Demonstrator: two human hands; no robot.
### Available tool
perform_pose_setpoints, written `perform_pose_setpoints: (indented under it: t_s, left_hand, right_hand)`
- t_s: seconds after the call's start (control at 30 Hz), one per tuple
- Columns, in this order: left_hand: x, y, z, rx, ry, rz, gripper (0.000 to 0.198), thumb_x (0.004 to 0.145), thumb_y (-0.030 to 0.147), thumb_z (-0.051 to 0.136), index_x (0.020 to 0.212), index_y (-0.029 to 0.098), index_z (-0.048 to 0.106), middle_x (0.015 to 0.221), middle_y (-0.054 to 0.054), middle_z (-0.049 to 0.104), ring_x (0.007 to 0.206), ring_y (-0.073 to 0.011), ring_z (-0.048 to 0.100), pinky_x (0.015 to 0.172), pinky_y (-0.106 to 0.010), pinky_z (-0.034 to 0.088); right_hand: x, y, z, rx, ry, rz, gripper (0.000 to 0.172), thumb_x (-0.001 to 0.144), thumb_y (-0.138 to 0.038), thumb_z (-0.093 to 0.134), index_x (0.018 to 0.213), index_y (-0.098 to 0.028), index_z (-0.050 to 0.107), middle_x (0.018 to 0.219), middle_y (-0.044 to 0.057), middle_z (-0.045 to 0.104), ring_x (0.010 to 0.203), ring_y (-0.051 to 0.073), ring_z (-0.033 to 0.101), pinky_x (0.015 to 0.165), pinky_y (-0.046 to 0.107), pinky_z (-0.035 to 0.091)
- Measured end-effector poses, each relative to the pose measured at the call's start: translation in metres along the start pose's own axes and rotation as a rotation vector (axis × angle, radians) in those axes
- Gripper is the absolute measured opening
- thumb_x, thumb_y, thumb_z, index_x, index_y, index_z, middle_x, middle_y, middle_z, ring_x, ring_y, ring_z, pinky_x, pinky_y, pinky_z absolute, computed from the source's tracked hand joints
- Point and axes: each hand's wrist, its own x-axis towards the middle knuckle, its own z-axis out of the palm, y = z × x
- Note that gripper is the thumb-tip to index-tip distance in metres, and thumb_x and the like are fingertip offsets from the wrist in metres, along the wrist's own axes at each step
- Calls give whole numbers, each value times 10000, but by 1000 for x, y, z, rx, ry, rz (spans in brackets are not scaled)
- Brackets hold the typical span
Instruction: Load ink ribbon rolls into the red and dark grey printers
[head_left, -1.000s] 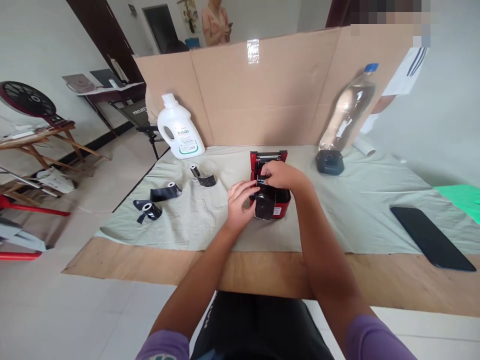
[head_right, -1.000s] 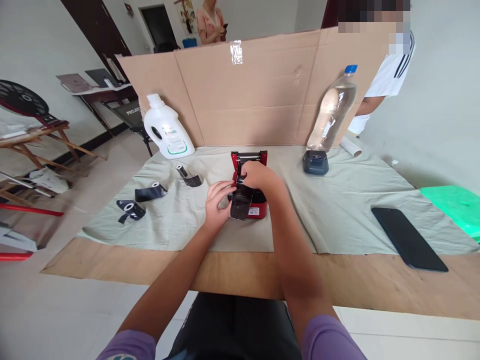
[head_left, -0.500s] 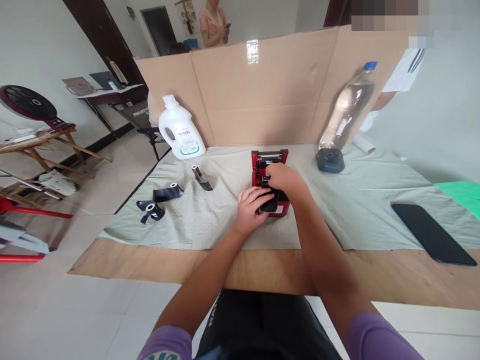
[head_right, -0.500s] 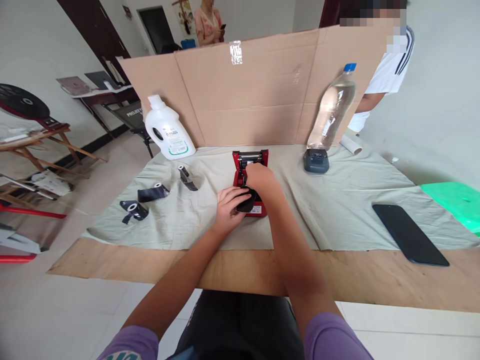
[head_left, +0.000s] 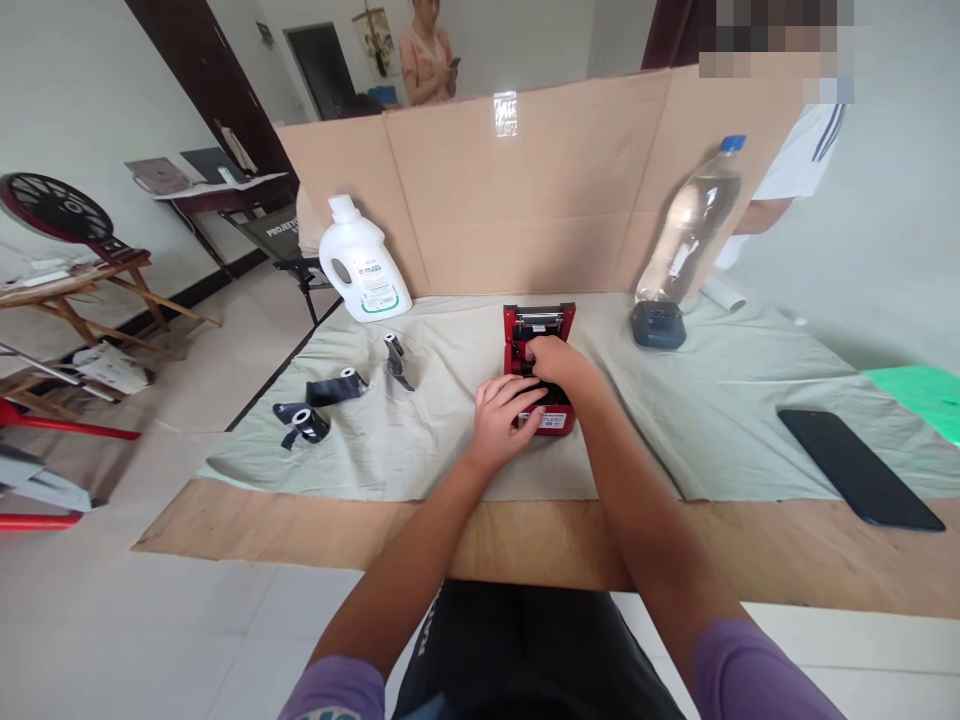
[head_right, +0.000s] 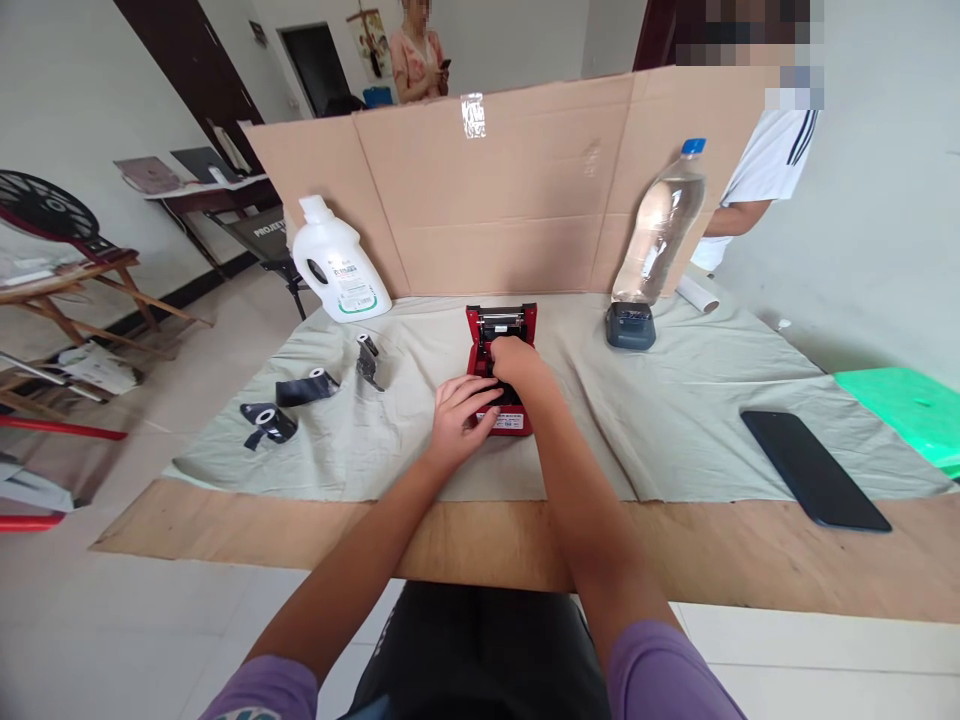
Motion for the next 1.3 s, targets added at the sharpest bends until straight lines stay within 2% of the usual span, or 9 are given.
perform_pose_setpoints:
  t_s: [0.2, 0.33, 0.4, 0.63, 0.73, 0.87, 1.03, 1.17, 1.3]
  left_hand:
    - [1, 1, -4, -7, -15, 24, 211, 933, 270, 573, 1055, 277, 745, 1158, -32, 751, 1152, -233, 612, 1027, -456, 430]
    - [0, 1, -4, -3, -16, 46, 221, 937, 246, 563, 1055, 282, 747, 1136, -28, 759, 1127, -225, 627, 1020, -457, 429]
    - [0, 1, -5, 4, -21, 52, 223, 937, 241, 561, 1056, 284, 746, 1118, -28, 764, 1116, -223, 636, 1014, -459, 431]
    - [1, 4, -9, 16, -13, 136, 219, 913, 213, 587, 1050, 291, 739, 1082, -19, 772, 1094, -218, 653, 1002, -452, 441]
    - [1, 6, -10, 18, -12, 138, 236, 913, 199, 583, 1067, 294, 734, 1076, -21, 772, 1085, -218, 653, 1002, -454, 444]
    - [0, 9, -9, 27, -33, 150, 241, 912, 213, 584, 1076, 297, 740, 1087, -27, 767, 1093, -228, 649, 1006, -462, 451]
    - [3, 7, -11, -75, 6, 52, 215, 904, 300, 628, 1088, 305, 740, 1158, -44, 741, 1148, -252, 613, 1042, -492, 443]
    - [7, -8, -11, -212, 105, -220, 267, 966, 314, 546, 1160, 262, 722, 1276, -73, 686, 1218, -241, 584, 1067, -474, 455]
    - [9, -28, -10, -252, 51, -263, 258, 988, 313, 518, 1082, 255, 751, 1236, -59, 714, 1182, -223, 618, 1053, -448, 467]
  right_hand:
    - [-32, 1, -45, 113, 88, -50, 97, 834, -162, 594, 815, -189, 686, 849, 86, 712, 829, 238, 646, 771, 332, 459]
    - [-33, 22, -56, 241, 523, -31, 174, 883, -270, 532, 932, -184, 675, 1020, 114, 709, 973, 262, 618, 901, 391, 444]
    - [-21, 35, -47, 383, 637, -15, 228, 869, -319, 546, 1015, -181, 653, 1131, 123, 687, 1031, 254, 604, 946, 397, 435]
    - [7, 57, -9, 1090, 479, 132, 328, 720, -507, 576, 881, -221, 581, 954, 24, 678, 914, 189, 620, 781, 300, 457]
    - [-3, 64, 6, 1115, 431, 137, 408, 688, -462, 564, 1029, -241, 601, 1160, 53, 670, 1083, 217, 606, 877, 335, 457]
    - [-23, 74, 36, 1086, 384, -13, 714, 661, -458, 565, 1347, -270, 505, 1505, 84, 494, 1334, 251, 498, 1017, 391, 444]
    - [-41, 72, 59, 1224, 230, -91, 763, 738, -532, 505, 1450, -267, 434, 1421, 71, 599, 1248, 273, 599, 1007, 420, 498]
    - [-41, 69, 62, 1242, 258, -94, 782, 748, -489, 498, 1486, -250, 404, 1437, 71, 590, 1240, 273, 608, 1021, 408, 496]
    - [-39, 70, 63, 1276, 261, -93, 792, 741, -446, 497, 1499, -243, 391, 1434, 73, 594, 1246, 283, 602, 1015, 423, 500]
